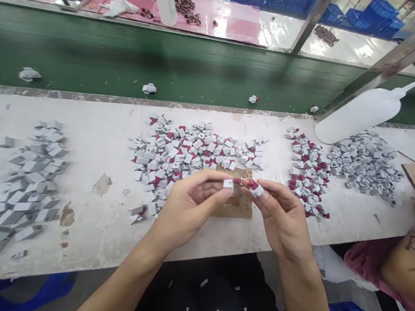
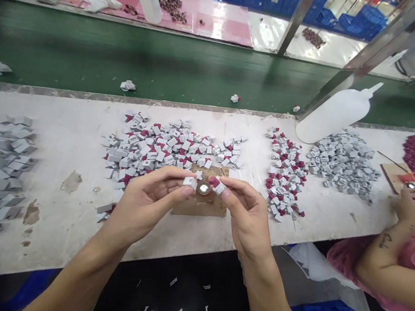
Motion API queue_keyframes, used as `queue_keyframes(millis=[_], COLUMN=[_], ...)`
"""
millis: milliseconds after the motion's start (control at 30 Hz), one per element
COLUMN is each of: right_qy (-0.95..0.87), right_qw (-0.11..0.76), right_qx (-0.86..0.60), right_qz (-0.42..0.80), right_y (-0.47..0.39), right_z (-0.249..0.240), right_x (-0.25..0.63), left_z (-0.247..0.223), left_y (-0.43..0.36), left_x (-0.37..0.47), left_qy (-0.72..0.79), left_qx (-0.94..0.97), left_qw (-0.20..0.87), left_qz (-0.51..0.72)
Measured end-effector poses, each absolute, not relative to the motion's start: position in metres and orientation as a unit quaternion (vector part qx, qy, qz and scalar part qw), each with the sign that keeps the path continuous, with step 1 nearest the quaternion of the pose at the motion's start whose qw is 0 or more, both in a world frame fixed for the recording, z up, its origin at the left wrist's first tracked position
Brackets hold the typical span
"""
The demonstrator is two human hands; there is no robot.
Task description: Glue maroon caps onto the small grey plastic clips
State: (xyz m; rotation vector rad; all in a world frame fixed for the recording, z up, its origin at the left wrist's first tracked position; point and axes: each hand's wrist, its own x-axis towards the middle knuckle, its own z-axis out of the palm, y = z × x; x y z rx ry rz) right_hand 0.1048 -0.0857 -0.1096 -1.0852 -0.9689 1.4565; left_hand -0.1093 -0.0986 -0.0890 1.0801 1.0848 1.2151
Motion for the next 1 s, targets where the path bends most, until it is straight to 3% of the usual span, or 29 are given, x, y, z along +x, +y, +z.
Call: queue_keyframes(millis=[433, 567, 733, 900, 1000], right_qy=[-0.477, -0.548, -0.566, -0.668, -0.679], right_qw=[0.495, 0.471, 0.443, 0.352, 0.359], right_qx=[-0.437, -0.439, -0.414, -0.484, -0.525], right_qz=[0.580, 0.533, 0.558, 0.442, 0.367], right_y=[-0.083, -0.083, -0.063, 0.036, 0.119], right_z=[-0.111, -0.100, -0.090, -0.094, -0.100], right_x=[0.107, 0.107, 0.104, 0.077, 0.043], left_z=[-0.104, -0.100, -0.084, -0.073, -0.075], left_y=[-0.085, -0.086, -0.076, -0.018, 0.040], left_x=[-0.100, -0.105, -0.116, -0.137, -0.154], left_qy=[0.416, 0.426, 0.452, 0.574, 0.650], left_qx=[0.474, 0.506, 0.542, 0.581, 0.587], left_qw=[0.604, 0.587, 0.561, 0.411, 0.290], left_qz=[0.487, 0.467, 0.432, 0.405, 0.385])
